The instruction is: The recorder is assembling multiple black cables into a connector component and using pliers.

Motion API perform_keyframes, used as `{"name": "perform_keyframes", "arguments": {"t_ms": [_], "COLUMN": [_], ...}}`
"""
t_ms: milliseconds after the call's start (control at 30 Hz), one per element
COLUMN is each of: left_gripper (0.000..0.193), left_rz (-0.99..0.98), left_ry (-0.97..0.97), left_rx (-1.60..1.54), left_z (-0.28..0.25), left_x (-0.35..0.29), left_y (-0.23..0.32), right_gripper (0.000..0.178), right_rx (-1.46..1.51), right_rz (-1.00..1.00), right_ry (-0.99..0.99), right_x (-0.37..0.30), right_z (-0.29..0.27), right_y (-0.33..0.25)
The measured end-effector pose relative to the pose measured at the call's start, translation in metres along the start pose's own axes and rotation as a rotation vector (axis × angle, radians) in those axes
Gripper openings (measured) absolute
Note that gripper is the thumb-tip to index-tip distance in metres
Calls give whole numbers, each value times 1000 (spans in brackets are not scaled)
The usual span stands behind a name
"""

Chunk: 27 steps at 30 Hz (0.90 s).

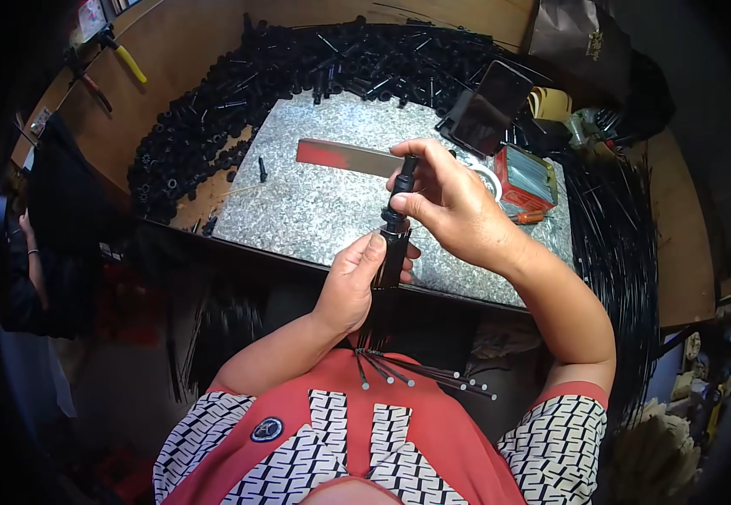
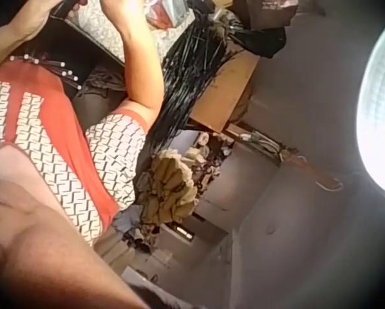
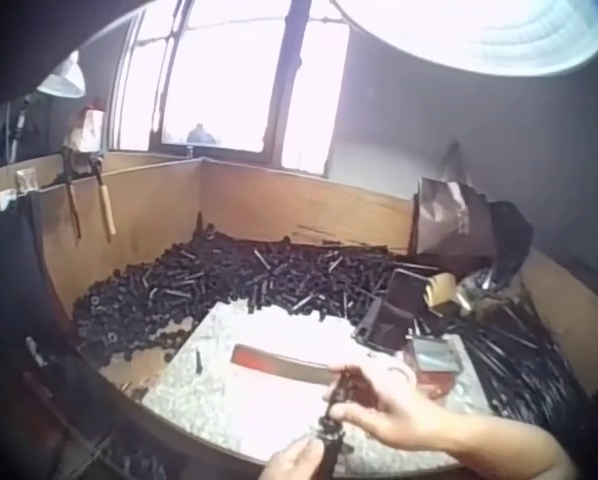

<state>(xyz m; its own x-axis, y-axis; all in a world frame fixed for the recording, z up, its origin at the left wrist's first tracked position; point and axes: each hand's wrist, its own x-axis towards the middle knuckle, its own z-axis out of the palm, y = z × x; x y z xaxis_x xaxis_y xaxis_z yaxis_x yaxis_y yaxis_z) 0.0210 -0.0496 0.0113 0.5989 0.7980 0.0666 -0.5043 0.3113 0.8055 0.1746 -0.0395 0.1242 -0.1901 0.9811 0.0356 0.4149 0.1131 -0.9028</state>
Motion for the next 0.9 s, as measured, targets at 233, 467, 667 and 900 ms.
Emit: {"name": "perform_keyframes", "arguments": {"t_ms": [233, 467, 667, 900], "left_gripper": [42, 42, 41, 41], "left_rz": [9, 11, 28, 78], "left_ry": [-5, -5, 4, 20], "left_rx": [16, 12, 40, 123], "left_z": [-4, -5, -4, 0], "left_x": [2, 1, 1, 1], "left_y": [1, 1, 1, 1], "right_gripper": [44, 42, 37, 37], "right_rx": [-62, -212, -319, -469], "right_rz": [71, 19, -55, -89], "right_ry": [17, 19, 105, 53], "right_x": [6, 12, 10, 11], "right_z": [0, 7, 14, 12], "right_y": [-1, 0, -3, -11]}}
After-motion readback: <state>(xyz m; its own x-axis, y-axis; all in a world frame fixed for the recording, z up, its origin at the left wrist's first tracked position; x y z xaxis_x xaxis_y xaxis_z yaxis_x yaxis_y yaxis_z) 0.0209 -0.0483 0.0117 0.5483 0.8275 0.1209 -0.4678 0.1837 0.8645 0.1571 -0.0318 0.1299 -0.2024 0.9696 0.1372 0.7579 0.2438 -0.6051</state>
